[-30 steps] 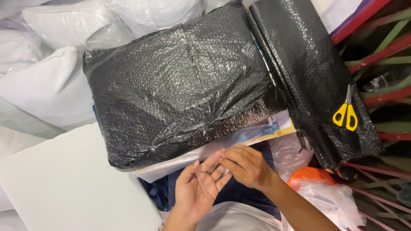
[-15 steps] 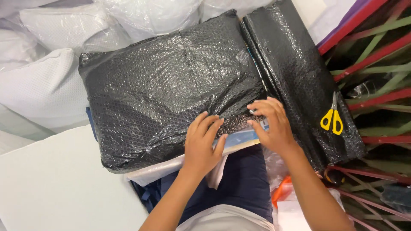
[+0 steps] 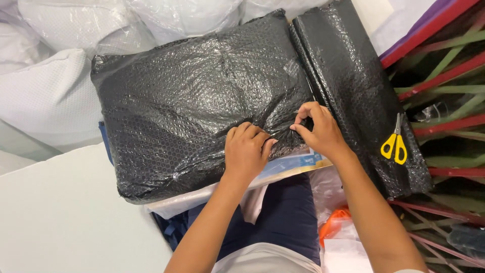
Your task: Packaging a pillow into a black bubble mailer and sealing it with tape.
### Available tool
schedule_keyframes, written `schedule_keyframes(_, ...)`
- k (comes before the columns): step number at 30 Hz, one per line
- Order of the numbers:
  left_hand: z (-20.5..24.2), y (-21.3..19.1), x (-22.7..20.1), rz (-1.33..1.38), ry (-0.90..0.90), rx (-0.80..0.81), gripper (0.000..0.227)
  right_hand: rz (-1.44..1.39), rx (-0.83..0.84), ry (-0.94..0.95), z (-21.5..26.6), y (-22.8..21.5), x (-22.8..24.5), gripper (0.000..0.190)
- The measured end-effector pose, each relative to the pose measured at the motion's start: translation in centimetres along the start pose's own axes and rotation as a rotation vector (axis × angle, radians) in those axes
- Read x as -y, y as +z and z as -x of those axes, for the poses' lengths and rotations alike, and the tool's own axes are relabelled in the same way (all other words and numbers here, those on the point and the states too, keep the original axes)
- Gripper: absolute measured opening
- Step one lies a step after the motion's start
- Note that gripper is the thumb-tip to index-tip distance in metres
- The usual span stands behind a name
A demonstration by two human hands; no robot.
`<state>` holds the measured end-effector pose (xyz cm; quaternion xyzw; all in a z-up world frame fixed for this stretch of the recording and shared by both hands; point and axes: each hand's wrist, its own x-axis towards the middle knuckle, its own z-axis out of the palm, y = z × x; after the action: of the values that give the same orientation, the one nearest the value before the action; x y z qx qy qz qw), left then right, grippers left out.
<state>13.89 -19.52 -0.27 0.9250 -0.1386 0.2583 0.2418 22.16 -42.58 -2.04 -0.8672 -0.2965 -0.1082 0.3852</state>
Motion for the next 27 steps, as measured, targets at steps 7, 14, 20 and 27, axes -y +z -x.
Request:
schedule_keyframes(7, 0.1, 0.5, 0.4, -0.015, 0.012, -0.014, 0.012, 0.026, 0.022, 0.040, -0.3, -0.1, 0.9, 0.047)
schedule_keyframes(14, 0.5, 0.3, 0.2, -0.140, 0.131, -0.082, 0.022, -0.004, -0.016, 0.092, 0.1, 0.1, 1.3, 0.051)
schedule_keyframes(20, 0.4, 0.0, -0.2, -0.149, 0.130, -0.058, 0.027, -0.007, -0.103, -0.019, -0.3, -2.8, 4.5, 0.037)
schedule_keyframes(27, 1.0, 1.0, 0.5, -0.119, 0.072, -0.018, 0.031, -0.407, 0.167, 0.148, -0.8, -3.8, 5.6, 0.007)
